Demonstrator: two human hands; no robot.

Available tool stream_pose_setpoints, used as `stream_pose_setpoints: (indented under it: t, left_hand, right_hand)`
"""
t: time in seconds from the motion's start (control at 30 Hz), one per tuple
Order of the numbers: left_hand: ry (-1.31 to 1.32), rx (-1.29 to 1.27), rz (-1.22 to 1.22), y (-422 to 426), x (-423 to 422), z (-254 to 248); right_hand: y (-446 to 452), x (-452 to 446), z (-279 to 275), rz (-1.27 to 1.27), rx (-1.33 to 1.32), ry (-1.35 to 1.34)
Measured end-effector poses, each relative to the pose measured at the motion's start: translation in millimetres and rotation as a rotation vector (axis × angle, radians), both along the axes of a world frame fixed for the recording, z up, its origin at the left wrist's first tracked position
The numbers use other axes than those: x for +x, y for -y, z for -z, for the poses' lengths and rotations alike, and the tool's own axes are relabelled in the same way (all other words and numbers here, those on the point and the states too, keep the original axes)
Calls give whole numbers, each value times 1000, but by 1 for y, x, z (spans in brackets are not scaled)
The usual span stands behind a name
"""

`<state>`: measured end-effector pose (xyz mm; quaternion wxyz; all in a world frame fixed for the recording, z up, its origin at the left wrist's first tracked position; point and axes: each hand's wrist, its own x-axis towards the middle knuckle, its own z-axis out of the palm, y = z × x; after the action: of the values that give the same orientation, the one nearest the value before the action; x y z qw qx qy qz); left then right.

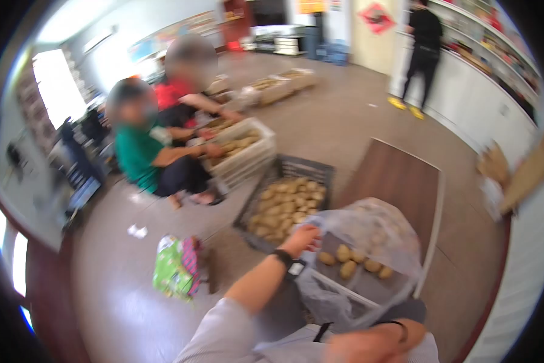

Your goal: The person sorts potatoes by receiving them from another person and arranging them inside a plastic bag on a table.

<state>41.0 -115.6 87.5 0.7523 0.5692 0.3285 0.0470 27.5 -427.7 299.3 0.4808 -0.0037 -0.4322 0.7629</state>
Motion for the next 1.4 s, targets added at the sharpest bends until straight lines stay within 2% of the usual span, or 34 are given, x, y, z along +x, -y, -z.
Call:
stream_pose_setpoints:
  t: [0.07,0.1,0.17,0.6,0.73,0.8,0.87,0.9,0.97,1.0,1.03,1.07,1.1,1.13,1.2,1.23,1.3,1.4]
  left_hand:
    - [-35,36,30,0,1,-3]
    - [-42,41,28,-4,4,6]
    - [-45,-6,-2,1,3,-6]
    - [-45,-30,5,0,5,-8]
    - [-40,-10,-4,-1,5,-7]
    - [-37,11,13,-2,5,0]
    - [-34,-6,-32,-4,5,7]
    - [-26,3,-31,-3,4,3]
    - [76,-19,-21,-12,2,21]
    - [72,9,-48,-5,-3,8]
    - [48,-3,-90,-1,-4,-5]
    - [37,0,-114,0,-4,-7]
    - [19,-14,-132,2,-4,-13]
    - [1,-13,-133,7,-5,-19]
    - [-9,7,-131,4,-1,-24]
    - [-13,12,-115,3,1,-24]
    - [-19,11,-94,8,2,-23]
    - [-37,-18,-98,6,3,-21]
  right_hand:
    - [-33,-10,-42,207,501,273]
    - [-41,-13,-47,231,580,281]
    - [-39,-24,-50,243,588,255]
    - [-31,-42,-48,215,530,194]
    - [-34,-35,-40,222,408,242]
    - [-43,-13,-28,100,272,459]
    - [-47,-8,-9,435,304,428]
    - [-51,-6,16,416,146,499]
    - [-56,4,45,640,36,580]
    - [-55,8,64,692,-156,630]
    - [-55,21,78,630,-365,811]
    - [-56,27,125,808,-321,900]
    - [-52,24,129,834,-252,962]
    - [-54,55,172,1000,-304,1248]
    - [-48,80,213,995,-378,1657]
    - [-48,85,223,992,-380,1652]
    - [-45,94,234,1142,-327,1930]
    - [-54,100,241,1269,-244,1898]
